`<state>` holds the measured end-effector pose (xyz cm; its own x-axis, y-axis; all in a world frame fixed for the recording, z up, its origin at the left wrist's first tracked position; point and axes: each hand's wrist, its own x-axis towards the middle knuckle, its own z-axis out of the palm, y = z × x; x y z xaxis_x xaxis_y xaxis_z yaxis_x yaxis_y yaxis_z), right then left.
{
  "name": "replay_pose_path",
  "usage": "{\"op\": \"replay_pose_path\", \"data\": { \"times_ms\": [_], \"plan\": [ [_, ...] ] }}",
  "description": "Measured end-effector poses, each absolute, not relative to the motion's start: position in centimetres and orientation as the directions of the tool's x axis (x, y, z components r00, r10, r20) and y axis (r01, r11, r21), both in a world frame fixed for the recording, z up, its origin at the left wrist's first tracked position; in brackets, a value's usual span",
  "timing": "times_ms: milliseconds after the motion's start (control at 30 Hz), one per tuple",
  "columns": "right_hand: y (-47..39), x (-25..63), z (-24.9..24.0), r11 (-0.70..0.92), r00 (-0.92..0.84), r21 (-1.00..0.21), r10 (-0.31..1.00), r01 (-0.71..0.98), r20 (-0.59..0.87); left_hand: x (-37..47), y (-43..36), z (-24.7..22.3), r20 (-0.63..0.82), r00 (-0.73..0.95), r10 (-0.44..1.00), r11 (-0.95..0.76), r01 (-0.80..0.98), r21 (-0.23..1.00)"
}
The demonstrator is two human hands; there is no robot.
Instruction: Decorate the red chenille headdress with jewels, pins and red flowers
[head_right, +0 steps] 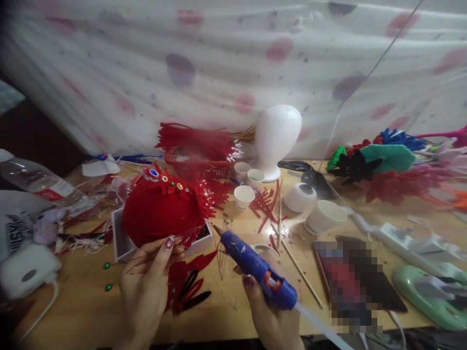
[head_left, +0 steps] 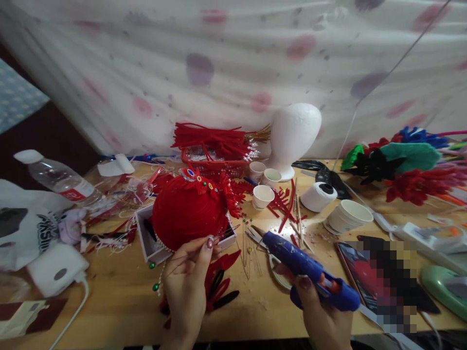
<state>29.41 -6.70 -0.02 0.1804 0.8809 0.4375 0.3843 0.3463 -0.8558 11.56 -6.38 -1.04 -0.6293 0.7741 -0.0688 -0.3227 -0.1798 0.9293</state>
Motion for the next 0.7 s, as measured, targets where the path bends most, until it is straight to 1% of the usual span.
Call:
{"op": "replay_pose_path", "data": {
  "times_ms": [167,233,333,433,600,700],
  "plan": [
    [-6.67,29.57,-0.11,0.411,0.083,-0.823,0.875,0.393,0.477,11.70,-6.52,-1.22,-0.060,-0.613,0.788,-0.185,-0.328,0.926],
    [-6.58,29.60,-0.21,0.407,0.063,-0.817,0.880,0.409,0.471,11.73,-6.62,-1.22,-0.060,-0.607,0.793,-0.181,-0.328,0.927],
    [-6.60,29.48,-0.42,0.359,0.093,-0.829,0.895,0.429,0.436,11.73,-6.70,-1.26,-0.050,-0.605,0.794,-0.184,-0.318,0.930],
    [-6.63,29.25,-0.60,0.360,0.108,-0.832,0.891,0.422,0.440,11.70,-6.70,-1.33,-0.056,-0.593,0.803,-0.180,-0.330,0.927],
    [-6.41,29.23,-0.57,0.391,0.102,-0.815,0.875,0.427,0.473,11.65,-6.63,-1.10,-0.115,-0.587,0.801,-0.148,-0.380,0.913],
    [-6.27,29.43,-0.37,0.401,0.098,-0.809,0.870,0.429,0.483,11.68,-6.49,-0.62,-0.173,-0.575,0.799,-0.128,-0.445,0.886]
  ]
}}
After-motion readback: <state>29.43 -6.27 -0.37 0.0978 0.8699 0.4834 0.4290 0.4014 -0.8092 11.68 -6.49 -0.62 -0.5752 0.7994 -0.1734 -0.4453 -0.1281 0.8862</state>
